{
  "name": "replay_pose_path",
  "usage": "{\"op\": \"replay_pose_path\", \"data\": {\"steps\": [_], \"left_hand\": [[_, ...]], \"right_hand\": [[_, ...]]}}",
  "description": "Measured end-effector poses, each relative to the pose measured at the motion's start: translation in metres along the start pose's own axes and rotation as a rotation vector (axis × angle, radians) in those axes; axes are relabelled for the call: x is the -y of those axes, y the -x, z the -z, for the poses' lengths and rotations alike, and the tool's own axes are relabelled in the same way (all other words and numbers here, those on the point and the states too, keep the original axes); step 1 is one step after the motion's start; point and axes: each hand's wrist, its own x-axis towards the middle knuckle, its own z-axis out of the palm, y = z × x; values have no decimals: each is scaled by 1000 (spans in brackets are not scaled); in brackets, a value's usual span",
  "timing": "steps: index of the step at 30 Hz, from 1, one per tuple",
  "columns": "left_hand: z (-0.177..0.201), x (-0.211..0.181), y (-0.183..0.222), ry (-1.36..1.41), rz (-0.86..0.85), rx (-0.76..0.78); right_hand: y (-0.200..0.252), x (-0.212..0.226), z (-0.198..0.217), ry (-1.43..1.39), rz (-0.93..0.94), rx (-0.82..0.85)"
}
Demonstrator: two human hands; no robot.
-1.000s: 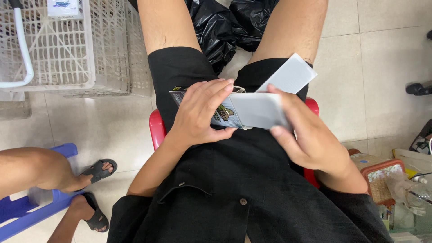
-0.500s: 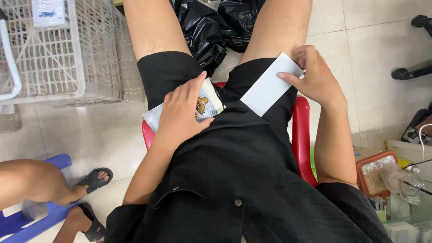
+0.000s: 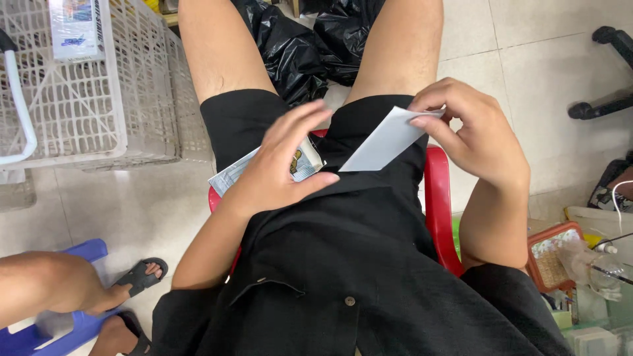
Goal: The recorder is unpacking and organizing mobile screen protectors and related accessories in a shop environment.
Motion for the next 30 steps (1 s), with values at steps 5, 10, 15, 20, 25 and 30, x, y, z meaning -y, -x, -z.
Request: {"op": "replay_pose_path", "data": {"steps": [5, 10, 15, 20, 25, 30], "left_hand": [[-2, -20, -38, 742, -154, 395], [-11, -33, -54, 929, -17, 566], [-8, -45, -69, 561, -176, 432], [-5, -51, -73, 524, -187, 405], [-8, -47, -58, 582, -106, 465], [-5, -48, -45, 548, -190, 437]], "right_hand": [[-9, 56, 7, 9, 263, -147], [-8, 80, 7, 63, 312, -372], [11, 61, 8, -168, -17, -351], [9, 63, 11, -157, 125, -431], [9, 60, 8, 8, 173, -318], [4, 65, 7, -189, 119, -328]]}}
